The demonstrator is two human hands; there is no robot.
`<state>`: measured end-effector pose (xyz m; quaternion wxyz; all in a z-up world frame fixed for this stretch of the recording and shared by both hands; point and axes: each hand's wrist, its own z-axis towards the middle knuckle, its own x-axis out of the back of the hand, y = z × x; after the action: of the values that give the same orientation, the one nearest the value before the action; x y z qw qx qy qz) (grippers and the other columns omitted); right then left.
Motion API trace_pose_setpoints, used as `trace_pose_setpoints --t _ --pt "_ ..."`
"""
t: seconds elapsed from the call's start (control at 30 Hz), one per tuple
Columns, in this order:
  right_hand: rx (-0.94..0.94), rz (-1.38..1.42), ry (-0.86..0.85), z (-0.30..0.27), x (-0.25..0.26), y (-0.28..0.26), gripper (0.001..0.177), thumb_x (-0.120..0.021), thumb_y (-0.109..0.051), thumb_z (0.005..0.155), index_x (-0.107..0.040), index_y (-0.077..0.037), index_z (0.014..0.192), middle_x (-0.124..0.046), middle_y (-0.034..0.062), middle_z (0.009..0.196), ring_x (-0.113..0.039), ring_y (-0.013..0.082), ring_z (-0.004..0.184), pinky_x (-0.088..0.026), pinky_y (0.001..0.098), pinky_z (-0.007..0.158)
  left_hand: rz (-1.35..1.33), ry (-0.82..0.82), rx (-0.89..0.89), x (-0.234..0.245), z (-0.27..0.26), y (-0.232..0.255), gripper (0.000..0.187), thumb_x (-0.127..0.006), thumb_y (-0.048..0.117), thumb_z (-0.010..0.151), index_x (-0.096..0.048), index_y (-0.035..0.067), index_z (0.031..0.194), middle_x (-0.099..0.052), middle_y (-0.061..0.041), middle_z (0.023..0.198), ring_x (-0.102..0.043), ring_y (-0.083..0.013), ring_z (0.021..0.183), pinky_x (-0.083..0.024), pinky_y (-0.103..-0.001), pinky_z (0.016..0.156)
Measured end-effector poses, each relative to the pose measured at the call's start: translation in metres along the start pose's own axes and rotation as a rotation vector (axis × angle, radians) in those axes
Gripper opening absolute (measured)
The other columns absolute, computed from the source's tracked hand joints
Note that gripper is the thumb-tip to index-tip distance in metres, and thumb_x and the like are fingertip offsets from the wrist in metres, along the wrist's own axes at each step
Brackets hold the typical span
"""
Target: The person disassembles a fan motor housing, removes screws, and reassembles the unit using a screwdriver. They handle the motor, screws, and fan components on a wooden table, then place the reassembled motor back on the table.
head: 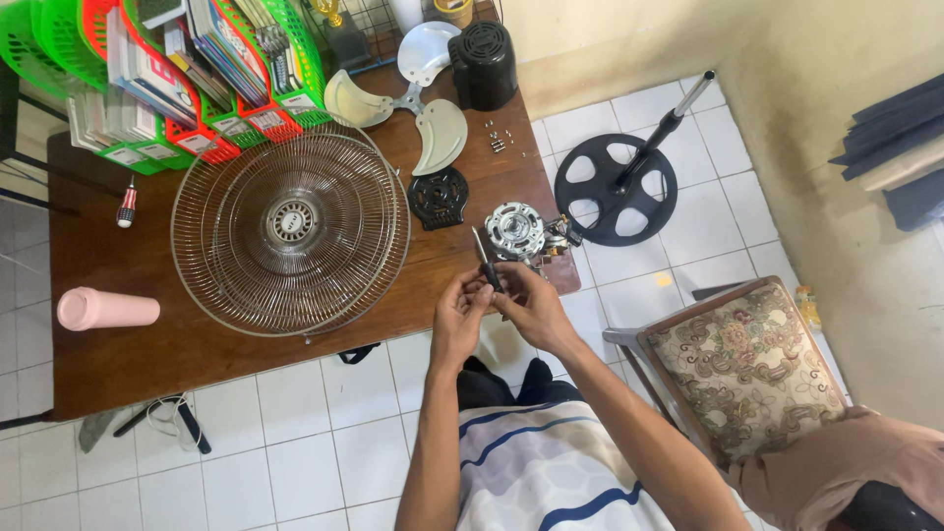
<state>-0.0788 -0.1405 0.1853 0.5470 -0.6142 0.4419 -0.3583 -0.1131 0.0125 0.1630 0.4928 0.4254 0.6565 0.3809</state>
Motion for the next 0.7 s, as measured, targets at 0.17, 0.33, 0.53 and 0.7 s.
trace_pose_setpoints --t 0.17,0.33,0.53,0.7 --pt "-0.043 -0.132 0.029 0.008 -0.022 -0.006 0.044 -0.08 -0.01 0.086 -0.061 -0.002 0.125 -0.067 0.0044 0.095 -0.063 0.0111 0.083 -0.055 0.0273 0.07 0.039 0.065 -0.014 0.022 -0.002 0.005 0.04 -0.07 0.012 0.097 -0.058 -0.005 0.131 -0.068 -0.009 0.106 -0.069 -0.0143 0.095 -0.062 -0.03 0.087" --pt "-0.025 -0.189 0.015 0.016 -0.038 -0.01 0.046 -0.081 -0.01 0.084 -0.062 -0.003 0.125 -0.069 0.0056 0.099 -0.064 0.0135 0.088 -0.056 0.0296 0.075 0.056 0.115 0.06 0.039 0.007 0.01 0.037 -0.07 0.011 0.095 -0.059 -0.004 0.126 -0.069 -0.008 0.103 -0.07 -0.0151 0.093 -0.062 -0.031 0.083" --pt "-0.072 -0.234 -0.012 0.029 -0.05 -0.012 0.048 -0.078 -0.011 0.084 -0.06 -0.003 0.128 -0.071 0.0093 0.104 -0.069 0.0166 0.09 -0.059 0.0321 0.079 0.149 0.109 0.056 0.063 0.021 0.008 0.034 -0.07 0.01 0.096 -0.062 -0.004 0.125 -0.07 -0.007 0.101 -0.068 -0.0134 0.094 -0.056 -0.027 0.085" --pt "-0.069 -0.344 -0.016 0.037 -0.055 -0.004 0.052 -0.078 -0.014 0.085 -0.058 -0.001 0.131 -0.073 0.0145 0.111 -0.073 0.0223 0.096 -0.059 0.0352 0.082 0.257 0.132 0.033 0.089 0.036 -0.012 0.03 -0.068 0.012 0.098 -0.064 -0.004 0.123 -0.071 -0.007 0.1 -0.067 -0.0124 0.092 -0.055 -0.026 0.085"
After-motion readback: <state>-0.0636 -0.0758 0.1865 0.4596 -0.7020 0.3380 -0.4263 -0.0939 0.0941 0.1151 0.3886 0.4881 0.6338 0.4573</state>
